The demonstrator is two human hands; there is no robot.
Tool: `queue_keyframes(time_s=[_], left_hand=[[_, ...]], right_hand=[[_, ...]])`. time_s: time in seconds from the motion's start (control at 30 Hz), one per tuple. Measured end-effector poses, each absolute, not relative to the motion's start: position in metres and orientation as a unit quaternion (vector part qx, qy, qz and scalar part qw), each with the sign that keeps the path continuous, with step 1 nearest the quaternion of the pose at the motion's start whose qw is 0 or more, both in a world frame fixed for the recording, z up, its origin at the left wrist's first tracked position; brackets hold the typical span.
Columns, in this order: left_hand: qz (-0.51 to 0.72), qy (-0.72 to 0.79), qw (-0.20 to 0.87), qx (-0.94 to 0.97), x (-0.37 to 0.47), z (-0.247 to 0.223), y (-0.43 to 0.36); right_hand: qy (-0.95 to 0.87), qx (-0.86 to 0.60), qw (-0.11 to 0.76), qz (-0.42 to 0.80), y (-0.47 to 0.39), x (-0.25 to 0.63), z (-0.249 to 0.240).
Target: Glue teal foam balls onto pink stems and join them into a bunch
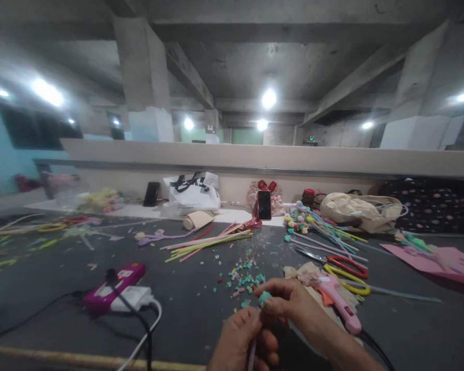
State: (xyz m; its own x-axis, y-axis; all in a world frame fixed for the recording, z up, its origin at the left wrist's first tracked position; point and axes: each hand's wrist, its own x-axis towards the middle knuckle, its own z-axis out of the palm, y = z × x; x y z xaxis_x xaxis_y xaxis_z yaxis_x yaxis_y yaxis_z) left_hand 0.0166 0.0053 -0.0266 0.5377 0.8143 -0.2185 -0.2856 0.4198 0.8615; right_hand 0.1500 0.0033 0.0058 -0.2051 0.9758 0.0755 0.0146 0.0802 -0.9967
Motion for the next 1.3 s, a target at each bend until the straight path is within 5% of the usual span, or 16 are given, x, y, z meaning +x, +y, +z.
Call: queue_keyframes(time_s=[1.3], left_hand=[[0.401, 0.404, 0.688, 0.451, 0.019, -0.030, 0.007]], right_hand=[[-0.588, -0.462, 0.463, 0.476, 0.006, 0.146, 0.009]])
